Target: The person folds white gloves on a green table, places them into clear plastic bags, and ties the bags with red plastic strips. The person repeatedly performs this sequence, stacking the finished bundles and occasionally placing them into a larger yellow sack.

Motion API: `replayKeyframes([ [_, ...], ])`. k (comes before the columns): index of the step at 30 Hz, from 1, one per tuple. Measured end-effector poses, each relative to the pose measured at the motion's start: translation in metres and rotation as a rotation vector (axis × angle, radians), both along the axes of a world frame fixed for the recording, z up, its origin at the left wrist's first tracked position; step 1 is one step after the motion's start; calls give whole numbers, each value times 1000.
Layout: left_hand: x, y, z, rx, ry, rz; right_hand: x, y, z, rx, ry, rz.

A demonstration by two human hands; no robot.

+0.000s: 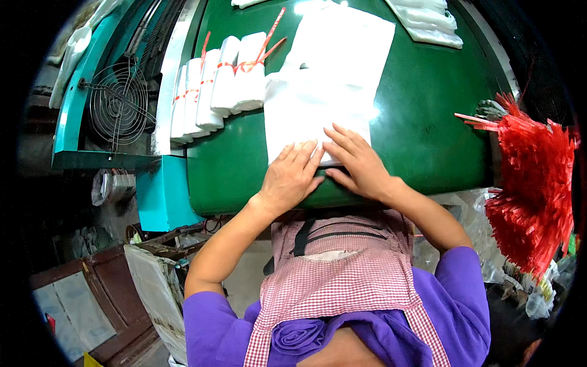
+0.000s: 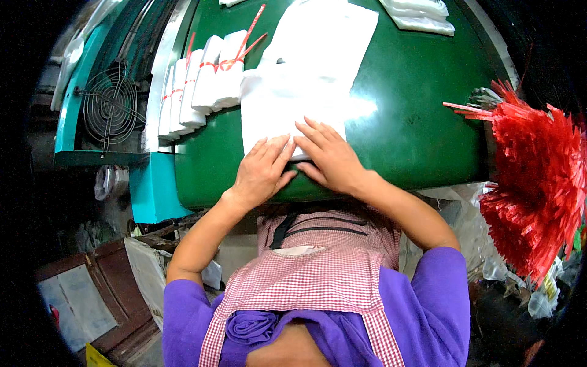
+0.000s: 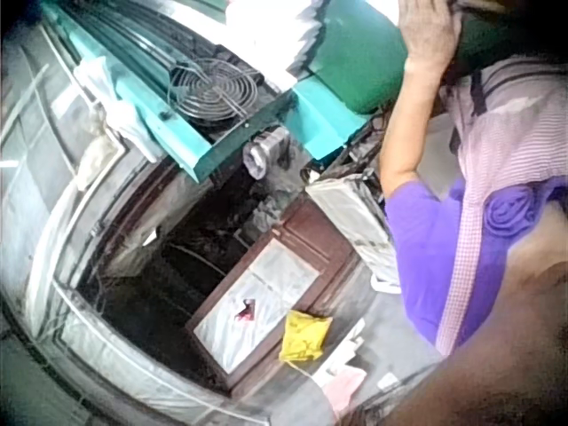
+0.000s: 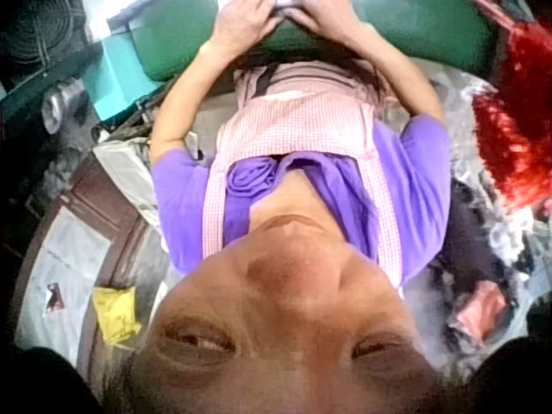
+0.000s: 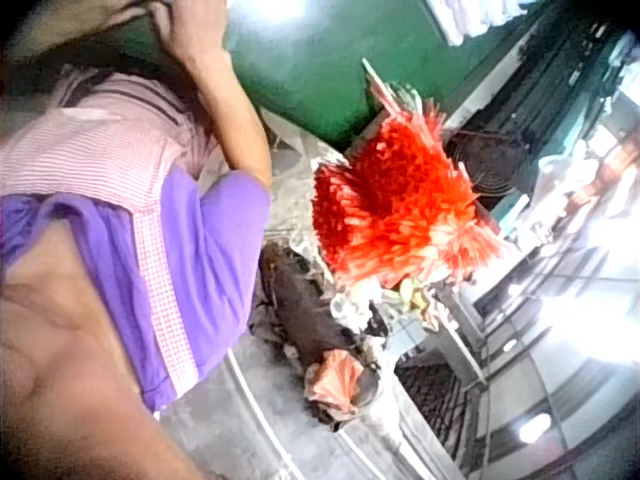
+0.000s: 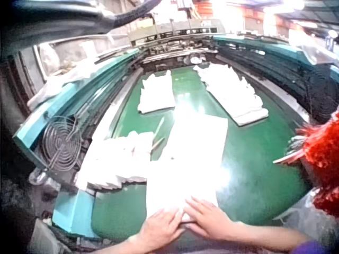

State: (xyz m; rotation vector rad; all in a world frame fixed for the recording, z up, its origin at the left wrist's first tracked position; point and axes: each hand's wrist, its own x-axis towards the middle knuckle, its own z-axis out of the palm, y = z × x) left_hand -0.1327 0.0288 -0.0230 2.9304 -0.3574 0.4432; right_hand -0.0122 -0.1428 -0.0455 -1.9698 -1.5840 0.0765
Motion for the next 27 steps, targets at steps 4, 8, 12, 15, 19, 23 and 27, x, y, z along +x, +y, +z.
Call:
replayKeyframes([
  [4, 24, 2, -5, -11, 111, 60, -35, -30, 14, 263, 524, -24],
  [8, 41, 22, -4, -227, 120, 41, -31, -42, 11, 253, 1863, -286],
  [12, 7, 37, -5, -573, 235, -203, 15, -16, 1, 629, 1898, -126],
  [15, -20, 32, 14, -439, 503, -295, 10, -22, 10, 212, 1508, -152],
  [19, -13, 46, 12, -370, 602, -243, -3, -37, -1, 50, 325, 327],
  [23, 7, 32, 30, 79, 80, -346, 32, -32, 10, -91, -118, 362],
  [27, 37, 21, 73, 10, 186, -327, 40, -28, 22, -226, -160, 537],
])
